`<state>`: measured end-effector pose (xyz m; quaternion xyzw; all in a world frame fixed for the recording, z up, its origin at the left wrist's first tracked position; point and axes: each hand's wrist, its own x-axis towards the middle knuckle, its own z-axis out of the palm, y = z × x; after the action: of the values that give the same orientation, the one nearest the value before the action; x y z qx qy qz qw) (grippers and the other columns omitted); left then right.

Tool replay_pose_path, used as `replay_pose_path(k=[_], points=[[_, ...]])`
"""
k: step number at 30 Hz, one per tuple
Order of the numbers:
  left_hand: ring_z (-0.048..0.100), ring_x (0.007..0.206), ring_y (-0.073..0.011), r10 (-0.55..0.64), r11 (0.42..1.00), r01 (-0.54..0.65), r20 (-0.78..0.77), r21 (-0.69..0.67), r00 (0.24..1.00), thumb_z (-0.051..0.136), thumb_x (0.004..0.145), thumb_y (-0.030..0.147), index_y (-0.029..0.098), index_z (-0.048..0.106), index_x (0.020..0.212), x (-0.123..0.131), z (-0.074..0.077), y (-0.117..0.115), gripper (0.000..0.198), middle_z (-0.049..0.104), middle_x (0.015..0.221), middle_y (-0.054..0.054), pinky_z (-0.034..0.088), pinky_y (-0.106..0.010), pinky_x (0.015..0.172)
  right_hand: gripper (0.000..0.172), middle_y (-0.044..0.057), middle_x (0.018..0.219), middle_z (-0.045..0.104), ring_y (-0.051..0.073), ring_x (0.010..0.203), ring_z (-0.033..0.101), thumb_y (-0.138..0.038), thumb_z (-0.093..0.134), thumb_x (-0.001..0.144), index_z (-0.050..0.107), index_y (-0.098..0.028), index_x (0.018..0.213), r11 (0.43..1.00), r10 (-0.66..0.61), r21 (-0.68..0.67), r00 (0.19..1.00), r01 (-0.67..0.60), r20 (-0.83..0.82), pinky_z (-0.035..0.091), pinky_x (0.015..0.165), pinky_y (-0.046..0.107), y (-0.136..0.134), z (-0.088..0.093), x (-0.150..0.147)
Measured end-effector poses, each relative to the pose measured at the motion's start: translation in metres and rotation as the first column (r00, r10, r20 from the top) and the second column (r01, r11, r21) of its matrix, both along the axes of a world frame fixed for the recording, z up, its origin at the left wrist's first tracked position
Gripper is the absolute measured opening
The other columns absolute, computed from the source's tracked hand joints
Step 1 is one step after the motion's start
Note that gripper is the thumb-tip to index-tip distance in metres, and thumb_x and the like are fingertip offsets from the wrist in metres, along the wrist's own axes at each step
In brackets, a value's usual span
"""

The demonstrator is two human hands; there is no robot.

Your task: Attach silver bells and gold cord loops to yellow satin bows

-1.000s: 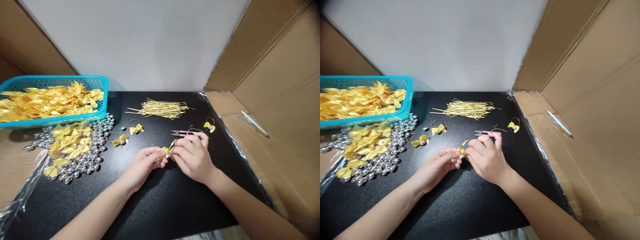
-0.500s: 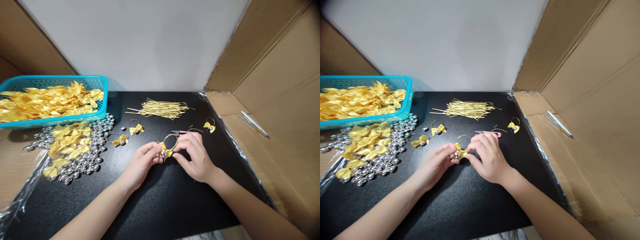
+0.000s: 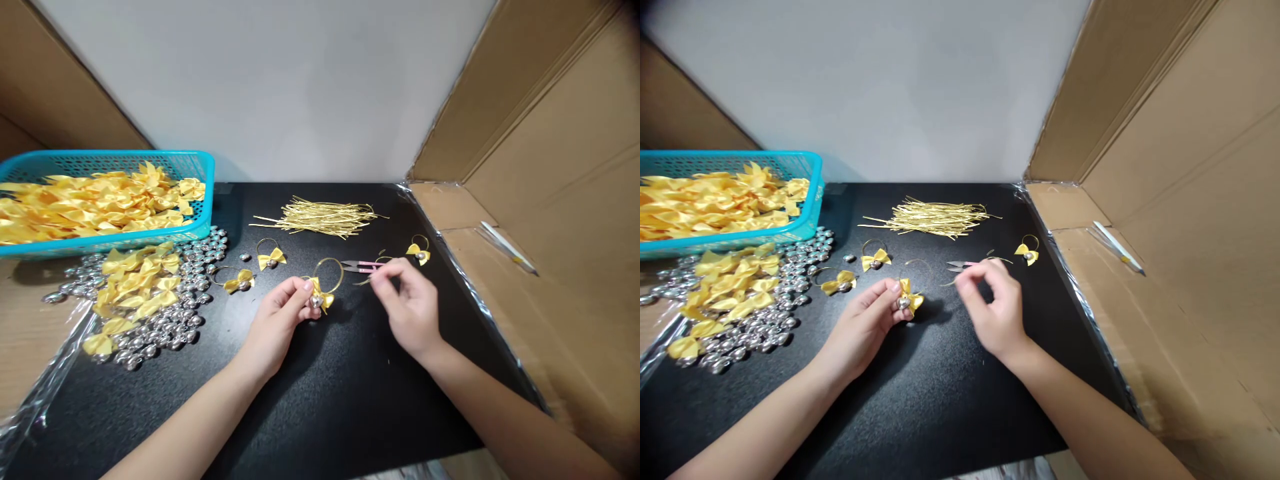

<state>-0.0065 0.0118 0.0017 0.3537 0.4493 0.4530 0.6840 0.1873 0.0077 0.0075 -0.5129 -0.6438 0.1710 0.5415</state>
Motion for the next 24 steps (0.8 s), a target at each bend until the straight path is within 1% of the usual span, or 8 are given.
replay_pose_path(k=[2, 5, 8, 11, 13, 17, 21, 24], points=[[0.054, 0.058, -0.008, 0.015, 1.0, -0.015, -0.034, 0.006, 0.999, 0.076, 0.074, 0.044, 0.016, 0.058, 0.067, 0.0, 0.002, 0.001, 0.034, 0.059, 0.062, 0.004, 0.046, -0.019, 0.059, 0.029, -0.004, 0.057, 0.051, 0.011, 0.054, 0.049, -0.028, 0.058, 0.089, 0.051, -0.019, 0.063, 0.981, -0.166, -0.099, 0.986, 0.164, -0.018, 0.042, 0.058, 0.027, 0.008, -0.003, 0.01], [0.053, 0.055, -0.0075, 0.0, 0.999, 0.004, -0.097, 0.044, 0.995, 0.076, 0.075, 0.041, 0.016, 0.058, 0.067, 0.002, 0.005, 0.0, 0.032, 0.062, 0.061, 0.003, 0.045, -0.019, 0.057, 0.014, 0.0, 0.076, 0.065, 0.017, 0.074, 0.062, -0.026, 0.069, 0.079, 0.061, -0.02, 0.088, 0.97, -0.208, -0.102, 0.969, 0.222, 0.135, 0.049, 0.077, 0.034, 0.015, -0.005, 0.019], [0.052, 0.053, -0.0069, -0.029, 0.996, 0.043, -0.16, 0.082, 0.987, 0.074, 0.076, 0.041, 0.016, 0.057, 0.067, 0.002, 0.007, -0.002, 0.032, 0.062, 0.059, 0.004, 0.044, -0.018, 0.055, 0.049, 0.007, 0.115, 0.067, 0.022, 0.107, 0.063, -0.025, 0.069, 0.079, 0.052, -0.023, 0.126, 0.998, 0.023, -0.067, 0.987, -0.013, 0.156, 0.047, 0.094, 0.04, 0.011, -0.002, 0.013], [0.05, 0.051, -0.0066, -0.106, 0.984, 0.132, -0.208, 0.116, 0.972, 0.071, 0.08, 0.042, 0.016, 0.056, 0.067, 0.003, 0.007, -0.004, 0.032, 0.058, 0.055, 0.005, 0.041, -0.017, 0.051, 0.029, 0.004, 0.104, 0.071, 0.019, 0.098, 0.066, -0.021, 0.064, 0.085, 0.062, -0.024, 0.113, 0.959, 0.283, -0.063, 0.945, -0.276, 0.167, 0.048, 0.091, 0.037, 0.002, 0.002, 0.0], [0.051, 0.051, -0.0074, -0.15, 0.979, 0.173, -0.192, 0.109, 0.97, 0.069, 0.081, 0.043, 0.017, 0.055, 0.068, 0.003, 0.008, -0.004, 0.033, 0.058, 0.054, 0.005, 0.04, -0.017, 0.049, 0.008, 0.001, 0.083, 0.073, 0.015, 0.079, 0.068, -0.017, 0.065, 0.085, 0.068, -0.022, 0.09, 0.951, 0.31, -0.047, 0.937, -0.307, 0.158, 0.049, 0.083, 0.034, -0.002, 0.002, -0.007], [0.055, 0.054, -0.0085, -0.147, 0.985, 0.157, -0.122, 0.076, 0.982, 0.071, 0.08, 0.043, 0.017, 0.055, 0.073, 0.004, 0.009, -0.005, 0.031, 0.063, 0.059, 0.004, 0.045, -0.019, 0.053, 0.007, 0.0, 0.074, 0.072, 0.013, 0.068, 0.065, -0.015, 0.067, 0.083, 0.069, -0.019, 0.078, 0.936, 0.349, -0.064, 0.937, -0.347, 0.017, 0.05, 0.071, 0.029, -0.004, 0.004, -0.008], [0.057, 0.055, -0.0095, -0.105, 0.992, 0.11, -0.095, 0.054, 0.99, 0.074, 0.077, 0.044, 0.017, 0.055, 0.072, 0.006, 0.011, -0.006, 0.033, 0.064, 0.062, 0.003, 0.047, -0.02, 0.054, 0.01, 0.001, 0.067, 0.071, 0.014, 0.065, 0.066, -0.024, 0.062, 0.088, 0.068, -0.018, 0.083, 0.825, 0.516, -0.141, 0.831, -0.547, -0.206, 0.054, 0.069, 0.031, -0.008, 0.008, 0.0], [0.058, 0.056, -0.0097, -0.094, 0.993, 0.1, -0.095, 0.06, 0.991, 0.075, 0.076, 0.043, 0.017, 0.056, 0.072, 0.006, 0.012, -0.006, 0.032, 0.064, 0.062, 0.003, 0.047, -0.021, 0.056, 0.026, -0.001, 0.056, 0.066, 0.013, 0.047, 0.064, -0.04, 0.052, 0.094, 0.06, -0.018, 0.082, 0.713, 0.425, -0.293, 0.725, -0.637, -0.541, 0.054, 0.053, 0.027, -0.009, 0.007, -0.001]])
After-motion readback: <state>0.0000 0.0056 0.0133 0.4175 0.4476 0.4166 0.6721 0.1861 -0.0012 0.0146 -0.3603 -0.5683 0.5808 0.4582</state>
